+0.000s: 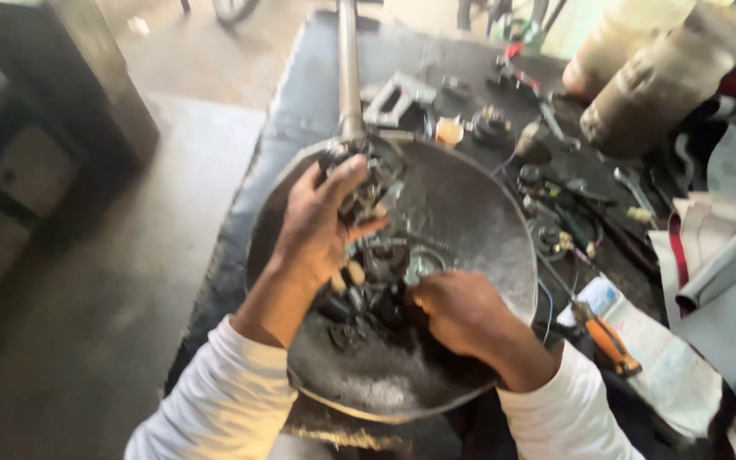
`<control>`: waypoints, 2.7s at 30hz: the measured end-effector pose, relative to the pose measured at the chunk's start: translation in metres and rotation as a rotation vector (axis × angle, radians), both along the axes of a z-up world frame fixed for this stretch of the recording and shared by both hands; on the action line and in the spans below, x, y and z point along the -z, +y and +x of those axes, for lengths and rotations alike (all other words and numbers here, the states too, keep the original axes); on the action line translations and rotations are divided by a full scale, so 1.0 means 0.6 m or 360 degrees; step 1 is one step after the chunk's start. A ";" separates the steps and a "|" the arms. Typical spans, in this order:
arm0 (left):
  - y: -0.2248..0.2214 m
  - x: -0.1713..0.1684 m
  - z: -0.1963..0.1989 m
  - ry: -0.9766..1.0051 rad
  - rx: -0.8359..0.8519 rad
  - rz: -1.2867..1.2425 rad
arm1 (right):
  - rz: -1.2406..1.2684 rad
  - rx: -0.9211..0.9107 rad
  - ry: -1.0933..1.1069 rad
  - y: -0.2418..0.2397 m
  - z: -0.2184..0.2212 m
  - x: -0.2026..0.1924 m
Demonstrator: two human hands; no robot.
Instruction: Disassembling and inspecting parts of a motorcycle carburetor.
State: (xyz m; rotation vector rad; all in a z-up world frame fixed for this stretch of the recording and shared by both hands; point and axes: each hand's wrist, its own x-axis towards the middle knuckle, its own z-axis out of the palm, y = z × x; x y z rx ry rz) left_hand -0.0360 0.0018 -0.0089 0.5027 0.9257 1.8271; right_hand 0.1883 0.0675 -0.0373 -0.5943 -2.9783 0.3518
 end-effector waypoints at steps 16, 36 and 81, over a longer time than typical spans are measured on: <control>-0.003 -0.016 0.008 -0.0068 0.0024 -0.0157 | -0.0161 0.0196 -0.0311 -0.002 -0.010 -0.029; -0.006 0.009 0.009 0.0105 0.0084 0.0130 | 0.0046 -0.0081 -0.0120 0.000 -0.007 -0.018; -0.014 -0.010 0.055 0.0324 0.0383 -0.0433 | 0.0107 -0.0082 0.1224 -0.018 -0.014 -0.086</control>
